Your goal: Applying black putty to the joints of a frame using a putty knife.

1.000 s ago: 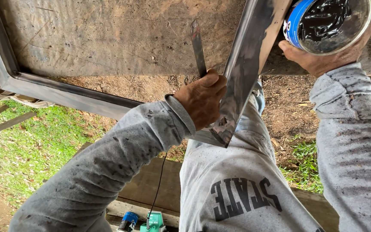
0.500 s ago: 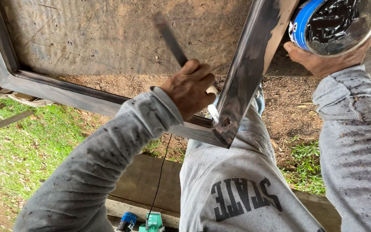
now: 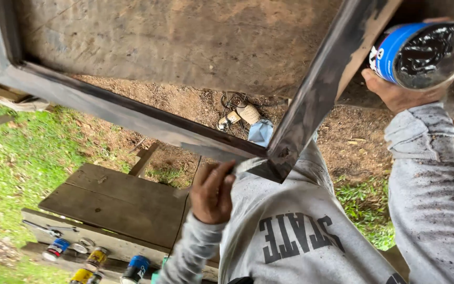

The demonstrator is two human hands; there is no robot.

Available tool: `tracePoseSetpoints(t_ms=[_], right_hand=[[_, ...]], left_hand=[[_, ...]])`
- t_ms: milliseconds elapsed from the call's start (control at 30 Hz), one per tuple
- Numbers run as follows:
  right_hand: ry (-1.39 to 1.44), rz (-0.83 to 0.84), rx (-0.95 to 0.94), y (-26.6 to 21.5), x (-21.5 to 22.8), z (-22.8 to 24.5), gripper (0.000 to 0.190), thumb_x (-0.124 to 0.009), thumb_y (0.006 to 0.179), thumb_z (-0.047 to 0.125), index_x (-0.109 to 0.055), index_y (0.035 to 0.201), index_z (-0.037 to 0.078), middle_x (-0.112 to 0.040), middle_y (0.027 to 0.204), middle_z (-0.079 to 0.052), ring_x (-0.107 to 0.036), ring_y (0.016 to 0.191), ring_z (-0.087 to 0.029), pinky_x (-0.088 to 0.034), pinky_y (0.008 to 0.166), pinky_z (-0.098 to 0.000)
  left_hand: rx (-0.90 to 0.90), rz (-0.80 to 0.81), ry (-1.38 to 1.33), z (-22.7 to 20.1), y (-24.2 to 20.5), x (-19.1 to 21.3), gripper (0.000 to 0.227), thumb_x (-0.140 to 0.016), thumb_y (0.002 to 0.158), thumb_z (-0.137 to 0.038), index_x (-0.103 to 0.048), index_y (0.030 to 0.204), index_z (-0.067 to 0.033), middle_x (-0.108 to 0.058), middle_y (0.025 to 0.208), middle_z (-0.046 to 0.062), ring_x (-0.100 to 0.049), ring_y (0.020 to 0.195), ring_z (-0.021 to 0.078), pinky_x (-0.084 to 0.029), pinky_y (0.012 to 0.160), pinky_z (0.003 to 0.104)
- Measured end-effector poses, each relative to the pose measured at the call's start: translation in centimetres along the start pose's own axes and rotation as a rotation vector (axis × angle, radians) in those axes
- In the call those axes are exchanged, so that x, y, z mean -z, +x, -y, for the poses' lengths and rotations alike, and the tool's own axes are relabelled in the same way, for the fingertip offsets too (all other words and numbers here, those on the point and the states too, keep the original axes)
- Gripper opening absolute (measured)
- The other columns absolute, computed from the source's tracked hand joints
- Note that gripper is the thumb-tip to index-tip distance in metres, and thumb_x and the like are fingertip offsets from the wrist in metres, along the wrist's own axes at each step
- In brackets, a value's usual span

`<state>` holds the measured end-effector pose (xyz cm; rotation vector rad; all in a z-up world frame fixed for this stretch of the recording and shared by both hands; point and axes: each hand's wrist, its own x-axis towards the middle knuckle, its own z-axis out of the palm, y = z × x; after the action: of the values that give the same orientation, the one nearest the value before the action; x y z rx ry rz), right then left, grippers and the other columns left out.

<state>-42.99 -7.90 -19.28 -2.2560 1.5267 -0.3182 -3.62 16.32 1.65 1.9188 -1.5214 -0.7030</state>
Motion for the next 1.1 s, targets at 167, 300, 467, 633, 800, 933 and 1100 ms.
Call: tracePoseSetpoints(t_ms=[167, 300, 467, 633, 800, 933, 1100], right_hand=[[0.231, 0.021, -0.008, 1.2, 0.8, 2.5, 0.095, -0.092, 0.088, 0.041, -0.034, 0.160, 0.016, -0.058, 0.150, -0.008, -0.058, 0.141, -0.024, -0.038, 0.128, -0.0420], [0.256, -0.031, -0.020, 0.2, -1.0, -0.4, 0.108, -0.095, 0.087, 0.042, -0.024, 0.162, 0.009, -0.050, 0.156, -0.016, -0.055, 0.145, -0.030, -0.041, 0.128, -0.0438], [0.216, -0.115, 0.017, 0.0, -2.3, -2.7, 0.120, -0.089, 0.087, 0.043, -0.010, 0.166, 0.001, -0.036, 0.166, -0.022, -0.044, 0.155, -0.032, -0.037, 0.129, -0.0433], [0.371, -0.078, -0.096, 1.7, 2.9, 4.9, 0.123, -0.093, 0.084, 0.056, -0.015, 0.166, 0.007, -0.040, 0.167, -0.019, -0.044, 0.157, -0.032, -0.029, 0.132, -0.0511], [0.118, 0.066, -0.145, 3.1, 4.5, 7.0, 0.109, -0.083, 0.082, 0.066, -0.029, 0.166, 0.021, -0.039, 0.169, -0.016, -0.032, 0.157, -0.040, -0.004, 0.128, -0.0640], [0.070, 0.073, -0.104, 2.3, 3.8, 5.6, 0.105, -0.079, 0.086, 0.069, -0.032, 0.165, 0.020, -0.038, 0.169, -0.018, -0.028, 0.161, -0.041, -0.003, 0.131, -0.0640], [0.192, -0.032, -0.135, 2.0, 2.9, 4.8, 0.119, -0.083, 0.084, 0.072, -0.028, 0.167, 0.007, -0.037, 0.170, -0.024, -0.026, 0.161, -0.044, -0.005, 0.133, -0.0649]], left_hand=[[0.344, -0.085, -0.293, -0.9, -6.2, -1.8, 0.021, -0.064, 0.100, -0.015, -0.074, 0.115, -0.0026, -0.072, 0.091, 0.013, -0.069, 0.074, 0.0204, -0.056, 0.061, 0.034], [0.295, -0.044, -0.200, -4.7, -5.9, 1.4, 0.021, -0.068, 0.096, -0.014, -0.075, 0.112, -0.0020, -0.068, 0.086, 0.013, -0.068, 0.077, 0.0253, -0.053, 0.067, 0.036], [0.281, -0.169, 0.000, -5.7, -7.3, 1.9, 0.022, -0.070, 0.094, -0.014, -0.074, 0.113, -0.0039, -0.068, 0.086, 0.011, -0.064, 0.073, 0.0255, -0.052, 0.064, 0.037], [0.251, -0.226, 0.278, -4.0, -8.9, 0.5, 0.019, -0.071, 0.095, -0.019, -0.075, 0.112, -0.0095, -0.065, 0.078, 0.006, -0.058, 0.067, 0.0206, -0.046, 0.059, 0.036], [0.125, -0.197, 0.643, -1.3, -6.3, 2.4, 0.014, -0.067, 0.100, -0.024, -0.073, 0.105, -0.0129, -0.067, 0.080, 0.001, -0.050, 0.060, 0.0143, -0.041, 0.057, 0.033], [0.008, 0.038, 0.824, 0.6, -1.9, 4.6, 0.014, -0.060, 0.102, -0.018, -0.071, 0.094, -0.0149, -0.064, 0.087, 0.001, -0.051, 0.068, 0.0179, -0.044, 0.068, 0.036], [-0.116, 0.206, 0.867, 1.7, 3.1, 5.7, 0.017, -0.063, 0.094, -0.010, -0.077, 0.095, -0.0199, -0.065, 0.090, 0.002, -0.056, 0.074, 0.0206, -0.047, 0.076, 0.039]])
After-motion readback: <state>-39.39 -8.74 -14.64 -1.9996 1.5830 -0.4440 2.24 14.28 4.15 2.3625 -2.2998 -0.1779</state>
